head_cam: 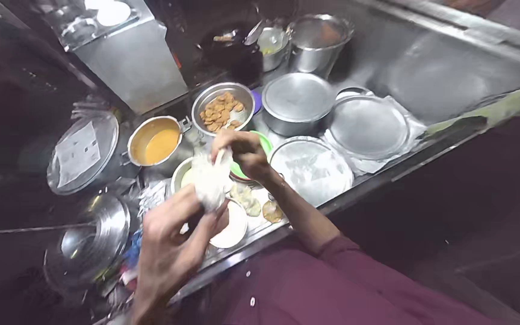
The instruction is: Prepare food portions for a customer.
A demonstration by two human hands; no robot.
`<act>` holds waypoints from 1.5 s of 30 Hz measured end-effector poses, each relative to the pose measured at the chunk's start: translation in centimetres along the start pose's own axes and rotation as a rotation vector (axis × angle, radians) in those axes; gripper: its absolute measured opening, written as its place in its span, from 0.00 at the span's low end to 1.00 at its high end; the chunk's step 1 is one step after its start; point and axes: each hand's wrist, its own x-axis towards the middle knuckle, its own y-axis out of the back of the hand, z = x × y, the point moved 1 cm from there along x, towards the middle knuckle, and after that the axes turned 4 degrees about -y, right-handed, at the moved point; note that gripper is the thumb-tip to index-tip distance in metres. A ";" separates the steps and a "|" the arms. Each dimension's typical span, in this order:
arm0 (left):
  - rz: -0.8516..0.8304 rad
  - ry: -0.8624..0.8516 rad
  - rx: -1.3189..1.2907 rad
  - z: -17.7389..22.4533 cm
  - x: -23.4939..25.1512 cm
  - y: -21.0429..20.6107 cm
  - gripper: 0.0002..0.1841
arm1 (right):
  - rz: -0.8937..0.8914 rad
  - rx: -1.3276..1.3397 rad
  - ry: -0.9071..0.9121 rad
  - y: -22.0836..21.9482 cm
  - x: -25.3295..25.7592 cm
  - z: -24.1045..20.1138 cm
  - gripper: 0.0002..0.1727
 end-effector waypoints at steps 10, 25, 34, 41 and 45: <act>0.370 0.237 0.515 -4.7 -2.3 -5.7 0.11 | 0.377 0.290 -0.979 -9.8 -8.2 -1.8 0.12; 0.252 0.194 -0.037 -9.3 -10.4 -8.1 0.06 | -0.013 -0.358 -0.745 -2.3 -11.3 1.0 0.17; -0.046 0.173 -0.061 -8.9 -8.5 -7.4 0.11 | -0.253 -0.259 -0.370 1.4 -9.2 0.9 0.27; -0.176 0.174 -0.014 -9.4 -6.3 -7.5 0.11 | -0.161 -0.103 -0.520 1.4 -9.1 2.0 0.12; -0.190 0.206 -0.045 -9.8 -5.5 -6.8 0.11 | -0.198 -0.300 -0.430 1.7 -9.4 3.1 0.06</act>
